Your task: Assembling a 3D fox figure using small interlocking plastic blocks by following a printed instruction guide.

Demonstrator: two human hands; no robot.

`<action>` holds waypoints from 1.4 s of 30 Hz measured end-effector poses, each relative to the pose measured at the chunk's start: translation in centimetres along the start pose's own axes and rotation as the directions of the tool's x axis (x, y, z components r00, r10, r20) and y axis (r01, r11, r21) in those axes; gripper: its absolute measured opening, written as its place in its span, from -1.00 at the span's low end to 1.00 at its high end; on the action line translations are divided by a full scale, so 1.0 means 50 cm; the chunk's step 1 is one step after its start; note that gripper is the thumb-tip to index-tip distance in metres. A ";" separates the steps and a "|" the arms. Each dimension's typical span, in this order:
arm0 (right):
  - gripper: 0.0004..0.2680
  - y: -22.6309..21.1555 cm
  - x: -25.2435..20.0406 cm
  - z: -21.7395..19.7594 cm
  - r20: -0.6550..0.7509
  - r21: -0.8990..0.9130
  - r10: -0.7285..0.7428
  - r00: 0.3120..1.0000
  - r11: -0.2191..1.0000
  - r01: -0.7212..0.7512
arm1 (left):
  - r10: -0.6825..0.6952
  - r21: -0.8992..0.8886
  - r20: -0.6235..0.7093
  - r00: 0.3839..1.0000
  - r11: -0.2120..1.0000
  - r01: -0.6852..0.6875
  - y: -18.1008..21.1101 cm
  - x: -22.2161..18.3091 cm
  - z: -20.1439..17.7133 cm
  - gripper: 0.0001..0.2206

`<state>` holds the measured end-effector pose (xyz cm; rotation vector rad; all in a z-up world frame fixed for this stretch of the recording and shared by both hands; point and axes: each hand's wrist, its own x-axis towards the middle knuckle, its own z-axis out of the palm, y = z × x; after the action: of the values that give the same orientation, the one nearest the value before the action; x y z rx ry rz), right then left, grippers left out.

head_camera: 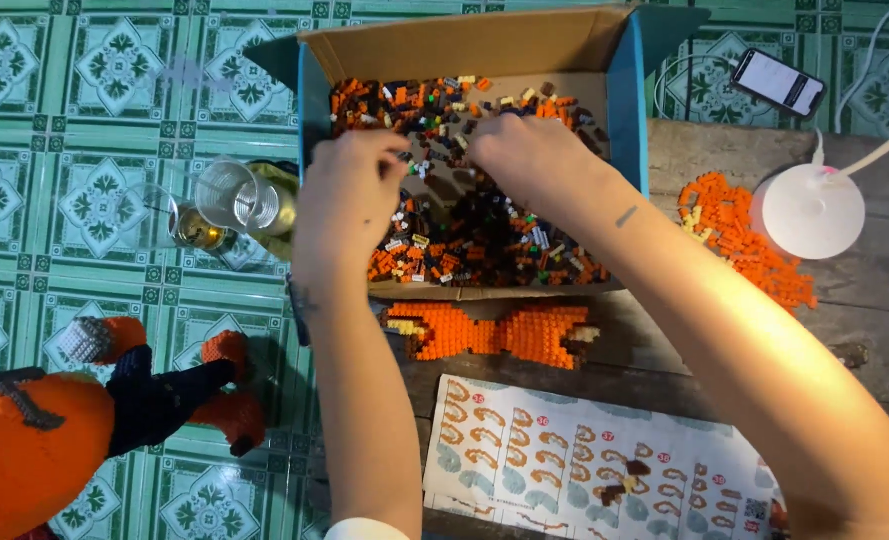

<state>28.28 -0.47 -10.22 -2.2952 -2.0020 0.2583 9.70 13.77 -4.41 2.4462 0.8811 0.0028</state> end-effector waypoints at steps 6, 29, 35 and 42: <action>-0.90 0.019 0.008 0.019 -0.030 0.022 0.033 0.999 0.999 -0.032 | 0.008 0.100 0.099 0.995 0.995 -0.018 0.003 0.068 0.070 -0.67; -0.79 0.039 0.012 0.019 -0.023 0.084 0.115 0.993 0.990 -0.113 | 0.311 0.407 0.173 0.934 0.841 -0.355 0.018 0.097 0.107 -0.88; -0.84 0.023 0.013 0.005 -0.055 0.070 0.035 0.998 0.997 -0.032 | 0.146 -0.239 -0.122 0.982 0.956 -0.171 0.034 0.045 -0.049 -0.80; -0.93 0.036 0.002 -0.021 -0.442 0.208 -0.084 0.893 0.959 0.193 | 0.030 -0.975 -0.221 0.975 0.008 -0.221 0.023 -0.055 -0.010 -0.77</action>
<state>30.25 -0.59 -9.51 -1.8473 -1.7808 -0.0146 8.12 11.67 -2.96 1.0349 0.3596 0.6748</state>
